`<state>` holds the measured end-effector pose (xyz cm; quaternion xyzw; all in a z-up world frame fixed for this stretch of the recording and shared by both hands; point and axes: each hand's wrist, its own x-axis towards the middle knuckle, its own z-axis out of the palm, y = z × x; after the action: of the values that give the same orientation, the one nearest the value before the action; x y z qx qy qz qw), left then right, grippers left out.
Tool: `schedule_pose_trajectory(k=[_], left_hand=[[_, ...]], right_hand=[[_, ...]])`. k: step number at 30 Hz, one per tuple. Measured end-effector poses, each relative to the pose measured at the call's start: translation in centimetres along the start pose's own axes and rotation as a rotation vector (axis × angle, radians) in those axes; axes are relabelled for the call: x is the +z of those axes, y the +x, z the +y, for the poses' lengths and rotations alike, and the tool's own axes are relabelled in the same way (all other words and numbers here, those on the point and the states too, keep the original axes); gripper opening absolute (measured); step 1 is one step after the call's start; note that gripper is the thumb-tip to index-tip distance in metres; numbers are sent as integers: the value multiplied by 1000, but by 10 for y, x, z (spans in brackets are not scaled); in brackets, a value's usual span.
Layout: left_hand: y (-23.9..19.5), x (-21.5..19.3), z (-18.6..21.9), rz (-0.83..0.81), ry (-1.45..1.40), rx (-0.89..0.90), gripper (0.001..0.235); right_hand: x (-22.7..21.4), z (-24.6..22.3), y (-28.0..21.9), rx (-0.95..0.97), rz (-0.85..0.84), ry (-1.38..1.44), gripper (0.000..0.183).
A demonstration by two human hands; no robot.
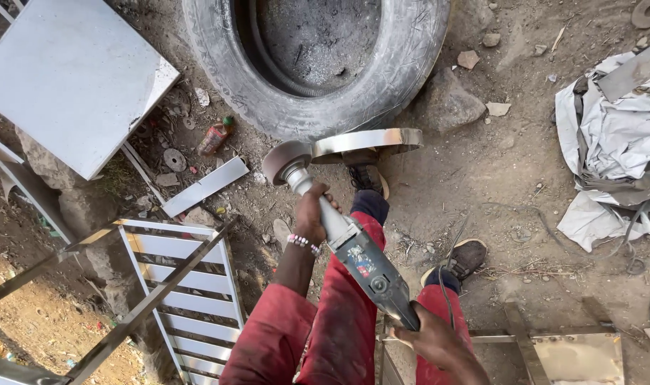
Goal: Polishing the edges of a circular metal component using a handheld power polisher in a workshop environment.
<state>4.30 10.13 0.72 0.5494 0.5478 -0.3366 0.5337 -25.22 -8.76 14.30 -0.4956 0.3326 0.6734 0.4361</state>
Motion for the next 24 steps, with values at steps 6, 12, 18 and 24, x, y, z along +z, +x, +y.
schedule_pose_trajectory(k=[6, 12, 18, 24], left_hand=[[-54, -8, 31, 2, -105, 25, 10], [-62, -25, 36, -19, -128, 73, 15], [-95, -43, 30, 18, -217, 101, 12], [-92, -77, -10, 59, -354, 153, 18]], right_hand=[[-84, 27, 8, -125, -37, 847, 77], [-168, -85, 113, -298, 102, 1213, 72], [-215, -146, 258, -545, -109, 1599, 92], [-243, -169, 319, -527, 35, 1975, 20]])
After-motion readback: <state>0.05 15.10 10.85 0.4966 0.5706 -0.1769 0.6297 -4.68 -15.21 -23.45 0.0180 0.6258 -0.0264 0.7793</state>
